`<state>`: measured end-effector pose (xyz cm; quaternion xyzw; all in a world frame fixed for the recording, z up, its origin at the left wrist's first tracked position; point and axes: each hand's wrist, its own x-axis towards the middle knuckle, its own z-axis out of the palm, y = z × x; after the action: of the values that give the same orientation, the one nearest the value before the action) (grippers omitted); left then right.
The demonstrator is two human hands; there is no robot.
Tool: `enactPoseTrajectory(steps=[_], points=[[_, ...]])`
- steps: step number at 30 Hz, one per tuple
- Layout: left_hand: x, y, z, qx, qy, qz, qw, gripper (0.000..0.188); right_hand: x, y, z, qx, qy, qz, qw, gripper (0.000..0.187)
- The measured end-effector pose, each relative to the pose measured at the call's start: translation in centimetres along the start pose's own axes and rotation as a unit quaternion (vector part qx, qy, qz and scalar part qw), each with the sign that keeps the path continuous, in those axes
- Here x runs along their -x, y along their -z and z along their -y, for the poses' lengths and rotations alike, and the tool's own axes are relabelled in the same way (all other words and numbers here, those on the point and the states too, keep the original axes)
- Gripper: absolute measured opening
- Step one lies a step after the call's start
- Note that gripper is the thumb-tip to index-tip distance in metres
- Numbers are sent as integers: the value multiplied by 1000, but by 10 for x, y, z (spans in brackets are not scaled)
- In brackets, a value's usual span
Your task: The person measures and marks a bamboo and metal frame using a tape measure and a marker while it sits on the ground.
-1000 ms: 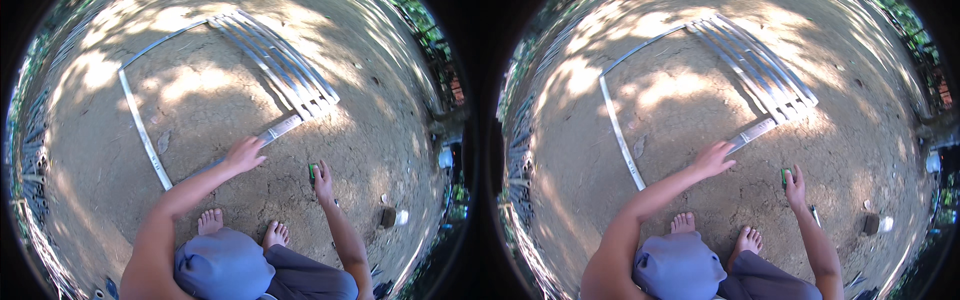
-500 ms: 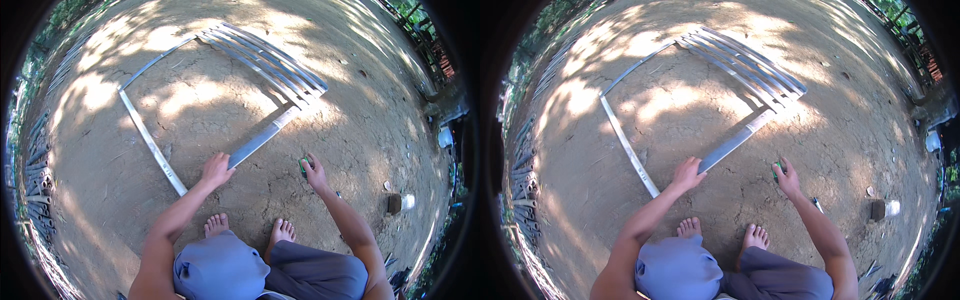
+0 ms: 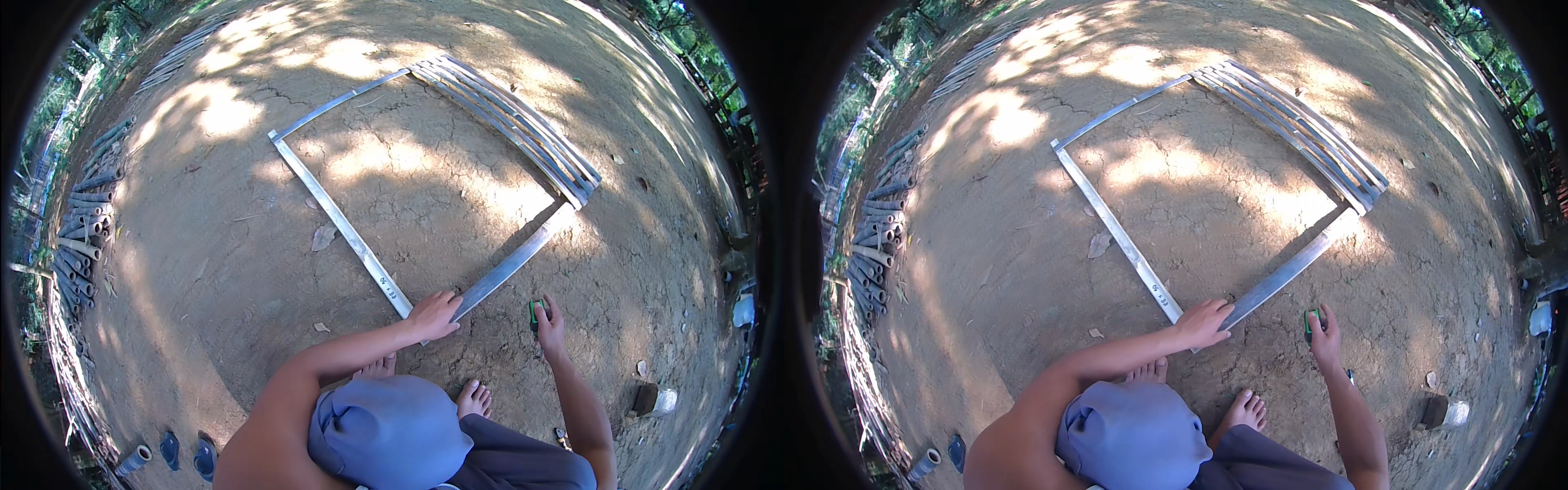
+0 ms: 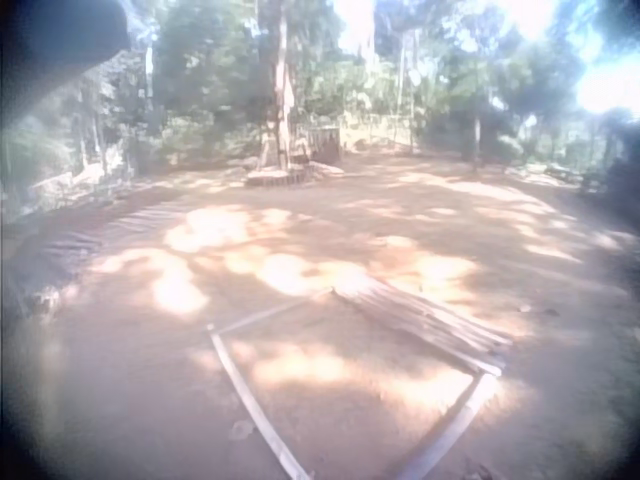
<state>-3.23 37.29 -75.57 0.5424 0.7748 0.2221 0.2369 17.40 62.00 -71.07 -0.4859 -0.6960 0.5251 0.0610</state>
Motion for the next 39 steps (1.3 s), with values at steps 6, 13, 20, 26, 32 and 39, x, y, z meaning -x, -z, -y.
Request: enactPoseTrajectory(steps=[6, 13, 20, 26, 32, 39], points=[[24, -5, -17, 14, 110, 37, 993, 57, 2, -7, 4, 19, -10, 98, 995, 46], [9, 10, -52, 265, 78, 0, 961, 44, 23, -39, 20, 130, 180, 262, 939, 49], [27, -13, -46, 534, 182, 54, 824, 17, 69, -53, 54, 214, 229, 296, 902, 67], [49, -14, -28, 515, 149, 51, 843, 17, 82, -39, 49, 274, 194, 324, 885, 73], [69, 142, 100, 537, 427, -130, 716, 16, 65, 31, 17, 284, 51, 370, 883, 60], [126, 306, 312, 511, 414, -371, 656, 22, 61, 95, -38, 297, 5, 402, 866, 45]])
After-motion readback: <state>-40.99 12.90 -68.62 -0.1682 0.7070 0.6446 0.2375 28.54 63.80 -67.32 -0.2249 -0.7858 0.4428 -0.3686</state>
